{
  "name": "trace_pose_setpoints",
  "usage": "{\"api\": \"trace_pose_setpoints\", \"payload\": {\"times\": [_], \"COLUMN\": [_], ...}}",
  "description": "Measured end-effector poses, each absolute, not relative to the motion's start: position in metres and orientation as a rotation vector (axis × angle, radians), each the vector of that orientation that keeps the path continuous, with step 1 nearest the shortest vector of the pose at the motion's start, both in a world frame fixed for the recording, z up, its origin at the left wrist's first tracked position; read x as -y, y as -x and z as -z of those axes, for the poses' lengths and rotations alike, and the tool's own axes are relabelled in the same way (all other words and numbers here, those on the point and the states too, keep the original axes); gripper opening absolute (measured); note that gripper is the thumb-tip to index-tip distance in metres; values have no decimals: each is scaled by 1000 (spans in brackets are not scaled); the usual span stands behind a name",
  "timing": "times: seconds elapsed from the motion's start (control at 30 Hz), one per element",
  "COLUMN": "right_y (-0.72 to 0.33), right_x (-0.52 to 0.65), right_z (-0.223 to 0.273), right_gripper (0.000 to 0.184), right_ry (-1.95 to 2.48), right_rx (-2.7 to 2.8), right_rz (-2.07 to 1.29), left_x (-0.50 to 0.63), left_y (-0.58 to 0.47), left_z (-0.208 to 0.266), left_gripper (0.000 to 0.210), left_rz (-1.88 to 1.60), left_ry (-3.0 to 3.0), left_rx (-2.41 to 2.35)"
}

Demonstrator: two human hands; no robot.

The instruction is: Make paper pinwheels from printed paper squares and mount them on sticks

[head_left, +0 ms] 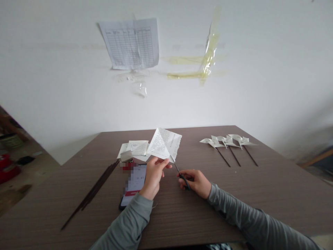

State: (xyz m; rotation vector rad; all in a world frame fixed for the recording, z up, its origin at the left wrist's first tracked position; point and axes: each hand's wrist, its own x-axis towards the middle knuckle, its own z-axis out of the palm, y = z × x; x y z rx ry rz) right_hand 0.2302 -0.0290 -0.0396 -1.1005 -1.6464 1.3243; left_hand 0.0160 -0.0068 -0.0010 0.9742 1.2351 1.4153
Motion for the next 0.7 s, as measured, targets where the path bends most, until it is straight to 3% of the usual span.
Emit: {"api": "trace_pose_setpoints", "payload": {"times": [0.7], "right_y": [-234], "right_x": [22], "right_z": [57], "right_gripper": [70], "right_ry": [1041], "right_rx": [1640], "right_rz": [-1327], "left_x": [4], "left_y": [-14], "left_z": [5], "left_gripper": [35], "left_rz": [-1399], "left_ry": [-1037], "left_rx": [-1209]}}
